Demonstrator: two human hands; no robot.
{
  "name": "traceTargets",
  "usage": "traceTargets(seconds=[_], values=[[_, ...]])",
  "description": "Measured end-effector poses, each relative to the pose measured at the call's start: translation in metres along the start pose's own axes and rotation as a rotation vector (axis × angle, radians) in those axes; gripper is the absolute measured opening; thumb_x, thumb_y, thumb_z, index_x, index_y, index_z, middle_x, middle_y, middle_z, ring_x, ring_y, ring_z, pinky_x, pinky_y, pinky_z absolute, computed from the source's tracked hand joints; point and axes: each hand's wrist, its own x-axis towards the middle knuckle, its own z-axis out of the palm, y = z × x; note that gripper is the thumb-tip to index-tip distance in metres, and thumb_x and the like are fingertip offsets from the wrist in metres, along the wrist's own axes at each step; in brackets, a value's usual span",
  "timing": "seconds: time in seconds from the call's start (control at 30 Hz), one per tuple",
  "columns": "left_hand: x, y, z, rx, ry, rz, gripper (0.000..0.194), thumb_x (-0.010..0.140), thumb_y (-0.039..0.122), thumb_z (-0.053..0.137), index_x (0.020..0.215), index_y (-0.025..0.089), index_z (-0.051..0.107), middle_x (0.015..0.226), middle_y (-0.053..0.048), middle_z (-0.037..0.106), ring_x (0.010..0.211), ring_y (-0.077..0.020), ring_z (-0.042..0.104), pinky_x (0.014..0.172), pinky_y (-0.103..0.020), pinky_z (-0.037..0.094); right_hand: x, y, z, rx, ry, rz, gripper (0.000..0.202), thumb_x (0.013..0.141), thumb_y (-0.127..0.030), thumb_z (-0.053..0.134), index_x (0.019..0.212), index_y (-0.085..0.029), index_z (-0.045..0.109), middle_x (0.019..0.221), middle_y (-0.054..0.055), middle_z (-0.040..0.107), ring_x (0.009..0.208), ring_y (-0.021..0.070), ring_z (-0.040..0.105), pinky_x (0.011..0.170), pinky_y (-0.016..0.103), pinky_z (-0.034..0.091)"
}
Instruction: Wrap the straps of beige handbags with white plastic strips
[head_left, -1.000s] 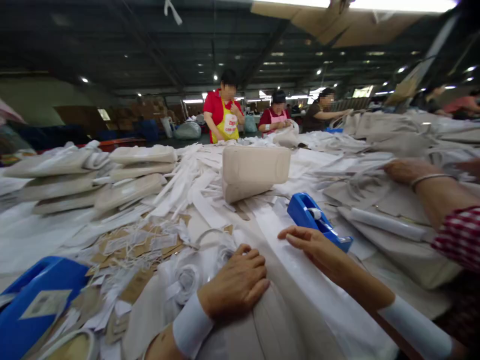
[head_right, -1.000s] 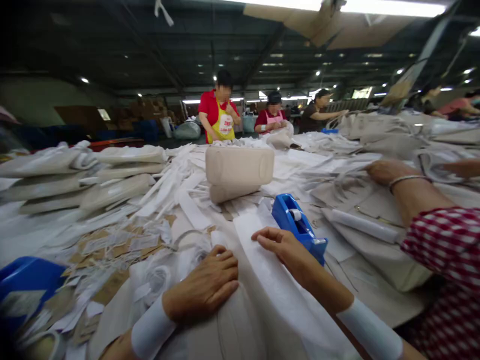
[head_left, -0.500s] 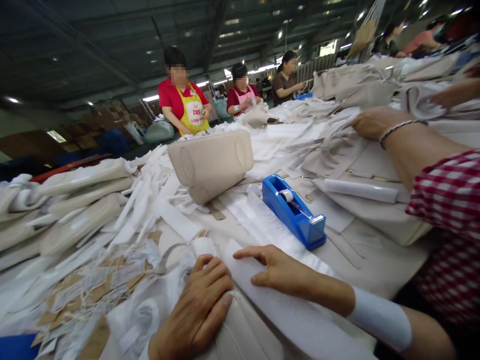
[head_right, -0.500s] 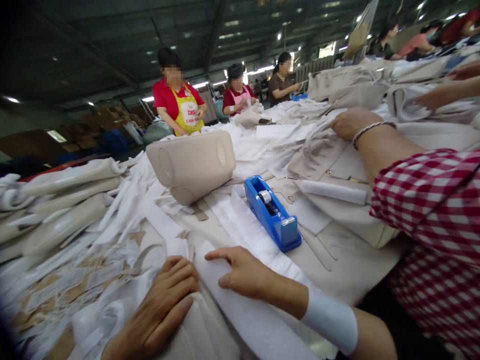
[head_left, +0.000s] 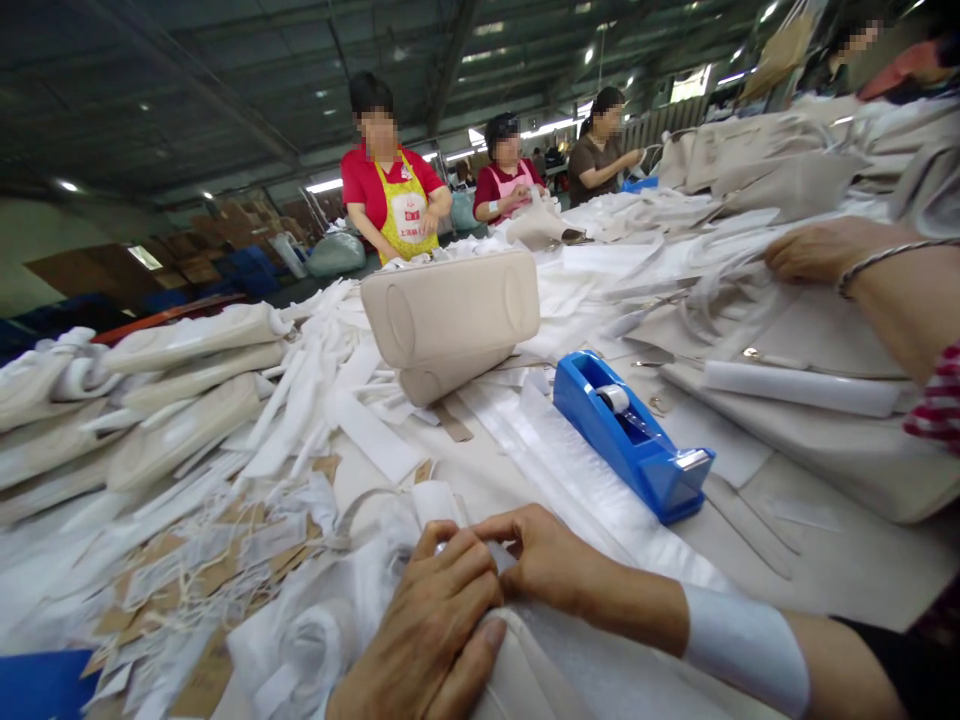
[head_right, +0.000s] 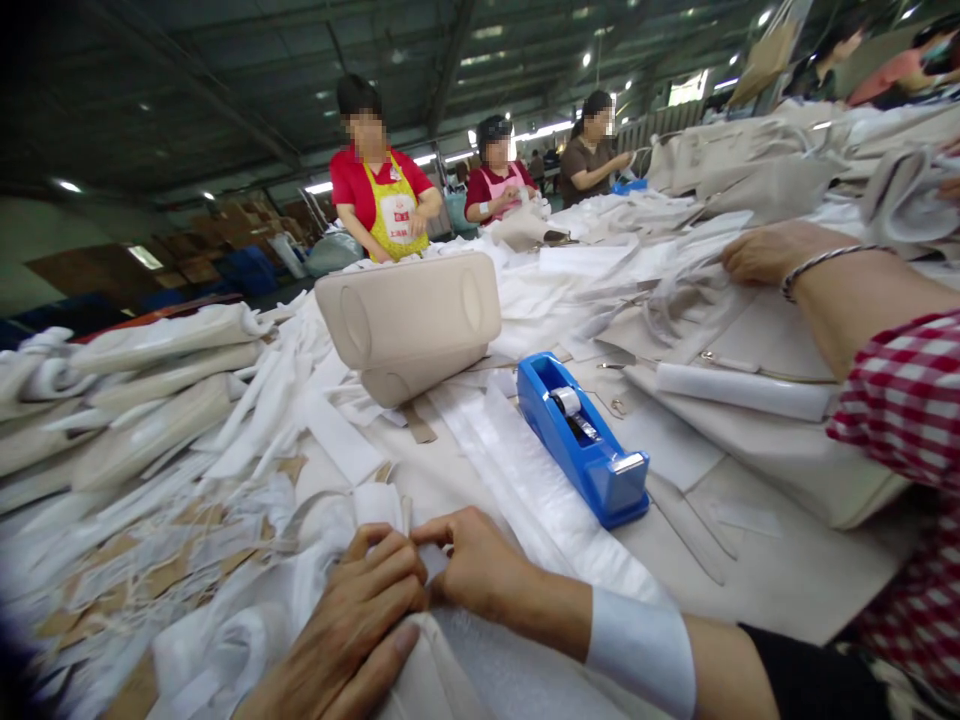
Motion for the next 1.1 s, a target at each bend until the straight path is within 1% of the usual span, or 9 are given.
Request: traceTargets(seconds=[0.1,0.17,0.27,0.37,0.47,0.57,0.7,0.9,1.1], values=[[0.001,-0.001,0.002,0.006,-0.002,0.004,0.018,0.092,0.017,0.037,0.087,0.019,0.054,0.091,-0.005,0.056,0.097,-0.0214,0.05,0.106,-0.046,0.026,0.016,0.009,0.012,0.069,0.114,0.04,0.027,0.059,-0.01,0.054,0.081,-0.015,0.068,0.065,-0.003,0.059,0.066,0.0133,0.052,0.06,0.023,0.038],[0.001,-0.003,0.002,0.015,-0.007,-0.003,0.018,0.093,0.019,0.037,0.087,0.019,0.054,0.097,-0.006,0.057,0.101,-0.0224,0.049,0.106,-0.046,0.028,0.021,0.012,0.014,0.103,0.154,0.083,0.044,0.059,-0.009,0.055,0.103,-0.013,0.061,0.064,-0.005,0.057,0.062,0.012,0.05,0.058,0.022,0.037],[0.001,-0.005,0.002,0.053,-0.022,-0.01,0.015,0.093,0.025,0.042,0.096,0.018,0.055,0.13,-0.011,0.049,0.124,-0.027,0.039,0.109,-0.046,0.027,0.013,0.006,0.003,0.101,0.1,0.125,0.074,0.063,-0.01,0.058,0.134,-0.014,0.04,0.071,-0.005,0.061,0.065,0.0124,0.055,0.059,0.023,0.041],[0.0,-0.006,0.002,0.086,-0.075,0.004,0.016,0.094,0.026,0.043,0.1,0.019,0.055,0.151,-0.01,0.033,0.138,-0.0265,0.028,0.117,-0.046,0.016,-0.021,-0.008,-0.018,0.051,0.039,0.103,0.081,0.07,-0.014,0.061,0.145,-0.018,0.029,0.107,0.006,0.067,0.097,0.0179,0.063,0.085,0.033,0.049],[0.0,-0.006,0.001,0.058,-0.138,-0.009,0.014,0.095,0.023,0.042,0.094,0.02,0.055,0.144,-0.007,0.046,0.134,-0.0211,0.039,0.118,-0.044,0.013,-0.077,-0.018,-0.036,-0.153,0.082,-0.028,0.072,0.077,-0.021,0.064,0.143,-0.022,0.038,0.144,0.011,0.047,0.13,0.0245,0.047,0.108,0.045,0.038],[0.0,-0.004,-0.001,0.023,-0.137,-0.02,0.013,0.095,0.024,0.043,0.095,0.02,0.055,0.138,-0.006,0.054,0.131,-0.02,0.043,0.118,-0.042,0.015,-0.132,-0.017,-0.038,-0.54,0.073,-0.174,0.076,0.076,-0.014,0.067,0.145,-0.031,0.038,0.151,0.008,0.039,0.138,0.0277,0.038,0.112,0.048,0.037],[0.0,-0.003,-0.002,0.018,-0.133,-0.016,0.012,0.095,0.025,0.044,0.095,0.02,0.055,0.136,-0.006,0.055,0.131,-0.0208,0.044,0.117,-0.042,0.015,-0.156,0.012,-0.022,-0.957,0.107,-0.394,0.071,0.075,0.0,0.05,0.141,-0.027,0.044,0.147,0.01,0.045,0.133,0.0272,0.043,0.108,0.046,0.042],[0.001,-0.004,-0.003,0.014,-0.164,0.0,0.014,0.096,0.026,0.041,0.093,0.02,0.053,0.136,-0.006,0.056,0.13,-0.0206,0.044,0.116,-0.042,0.015,-0.124,0.038,-0.01,-1.03,0.253,-0.58,0.039,0.087,-0.006,0.041,0.117,-0.021,0.059,0.111,0.011,0.062,0.099,0.0225,0.055,0.079,0.034,0.049],[0.003,-0.002,-0.004,-0.013,-0.158,-0.005,0.016,0.095,0.026,0.04,0.099,0.02,0.055,0.135,-0.006,0.057,0.129,-0.0206,0.045,0.116,-0.041,0.017,-0.099,0.018,-0.017,-1.019,0.036,-0.527,0.02,0.077,-0.008,0.047,0.082,-0.022,0.061,0.078,0.001,0.059,0.072,0.0153,0.05,0.068,0.032,0.034]])
